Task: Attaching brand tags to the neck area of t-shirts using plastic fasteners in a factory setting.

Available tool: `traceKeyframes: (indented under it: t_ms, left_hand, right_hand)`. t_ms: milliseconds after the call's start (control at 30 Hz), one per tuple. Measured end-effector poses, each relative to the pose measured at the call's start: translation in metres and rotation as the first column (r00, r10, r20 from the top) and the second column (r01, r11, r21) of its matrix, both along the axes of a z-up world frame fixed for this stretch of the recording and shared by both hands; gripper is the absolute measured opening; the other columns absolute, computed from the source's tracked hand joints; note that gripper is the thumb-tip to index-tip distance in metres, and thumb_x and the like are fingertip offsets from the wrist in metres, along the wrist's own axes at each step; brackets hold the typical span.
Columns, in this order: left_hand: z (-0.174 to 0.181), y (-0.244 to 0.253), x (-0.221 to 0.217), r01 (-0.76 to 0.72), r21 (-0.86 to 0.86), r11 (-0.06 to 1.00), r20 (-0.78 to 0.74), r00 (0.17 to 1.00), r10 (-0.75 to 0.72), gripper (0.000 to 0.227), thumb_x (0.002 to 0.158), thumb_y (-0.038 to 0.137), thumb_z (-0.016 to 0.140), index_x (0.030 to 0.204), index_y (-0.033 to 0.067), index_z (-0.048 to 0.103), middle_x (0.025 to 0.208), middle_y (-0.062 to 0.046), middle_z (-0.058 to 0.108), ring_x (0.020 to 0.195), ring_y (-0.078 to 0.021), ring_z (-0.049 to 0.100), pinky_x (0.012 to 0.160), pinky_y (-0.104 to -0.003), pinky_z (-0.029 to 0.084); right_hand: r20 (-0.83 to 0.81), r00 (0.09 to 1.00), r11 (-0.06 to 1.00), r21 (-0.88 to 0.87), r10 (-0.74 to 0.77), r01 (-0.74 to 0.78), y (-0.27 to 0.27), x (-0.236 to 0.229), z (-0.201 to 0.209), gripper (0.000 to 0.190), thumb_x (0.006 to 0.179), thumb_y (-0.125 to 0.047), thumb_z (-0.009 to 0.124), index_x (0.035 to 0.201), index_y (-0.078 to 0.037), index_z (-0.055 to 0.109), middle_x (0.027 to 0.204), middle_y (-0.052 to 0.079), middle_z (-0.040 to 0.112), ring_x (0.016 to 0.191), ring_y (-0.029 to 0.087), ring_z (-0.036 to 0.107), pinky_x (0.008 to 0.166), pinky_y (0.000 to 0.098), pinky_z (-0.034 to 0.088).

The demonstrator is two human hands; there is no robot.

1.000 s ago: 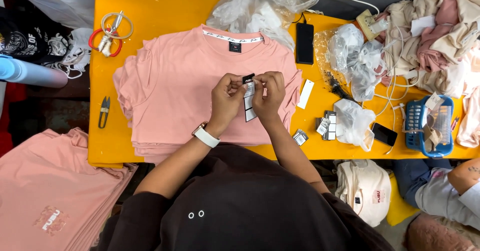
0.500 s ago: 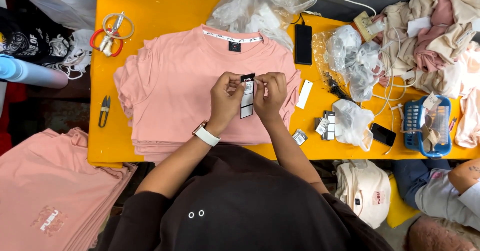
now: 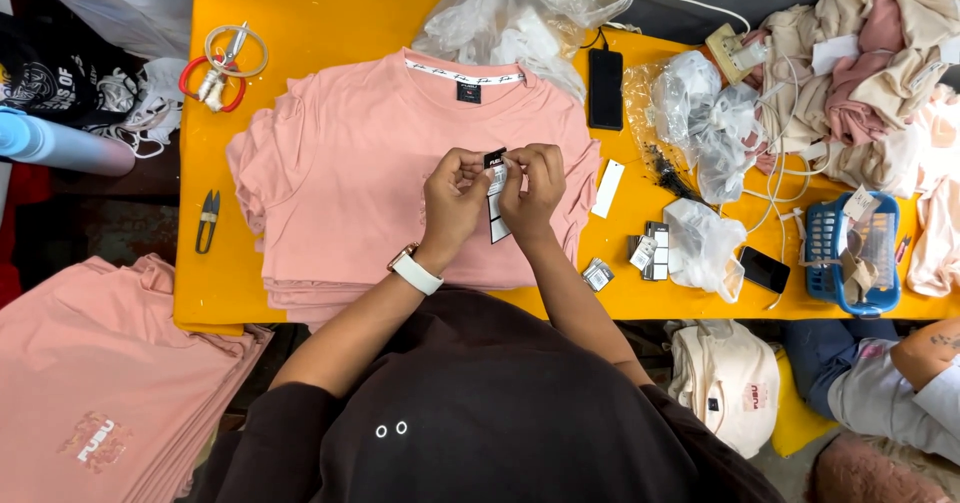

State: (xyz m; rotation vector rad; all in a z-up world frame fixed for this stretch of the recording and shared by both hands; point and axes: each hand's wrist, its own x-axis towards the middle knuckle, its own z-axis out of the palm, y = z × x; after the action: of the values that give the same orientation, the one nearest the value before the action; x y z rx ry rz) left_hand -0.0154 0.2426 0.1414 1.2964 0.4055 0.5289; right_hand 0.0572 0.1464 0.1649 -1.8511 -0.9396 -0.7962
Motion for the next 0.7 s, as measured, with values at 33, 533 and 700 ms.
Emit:
traceKeyframes:
  t_ms: [33, 533, 700]
  left_hand:
    - [-0.004, 0.0, 0.001, 0.008, -0.02, 1.0, 0.004, 1.0, -0.008, 0.015, 0.089, -0.002, 0.072, 0.103, 0.0027, 0.068, 0.086, -0.004, 0.064, 0.081, -0.0063, 0.064, 0.06, -0.019, 0.059]
    - [0.001, 0.0, 0.004, 0.03, 0.007, 1.0, -0.009, 1.0, -0.03, 0.017, 0.087, -0.002, 0.073, 0.102, 0.0044, 0.068, 0.084, -0.004, 0.066, 0.077, -0.006, 0.064, 0.057, -0.017, 0.057]
    - [0.027, 0.002, 0.002, -0.007, 0.118, 0.993, 0.003, 1.0, 0.007, 0.016, 0.087, -0.005, 0.073, 0.1, 0.0027, 0.069, 0.083, -0.007, 0.066, 0.075, -0.0109, 0.067, 0.054, -0.02, 0.057]
  right_hand:
    - [-0.007, 1.0, 1.0, 0.004, 0.002, -0.002, 0.0, 0.0, -0.001, 0.011, 0.099, -0.009, 0.066, 0.089, -0.007, 0.068, 0.081, 0.004, 0.056, 0.069, 0.025, 0.053, 0.063, 0.0366, 0.046]
    - [-0.005, 1.0, 1.0, -0.016, 0.015, -0.015, -0.011, 0.002, -0.007, 0.01, 0.097, -0.005, 0.066, 0.088, -0.006, 0.069, 0.08, 0.004, 0.057, 0.067, 0.024, 0.053, 0.061, 0.0359, 0.046]
    - [0.005, 1.0, 0.999, -0.036, -0.026, 0.026, -0.014, 0.001, 0.003, 0.01, 0.098, -0.008, 0.066, 0.089, -0.008, 0.068, 0.08, 0.003, 0.056, 0.067, 0.023, 0.051, 0.061, 0.0357, 0.046]
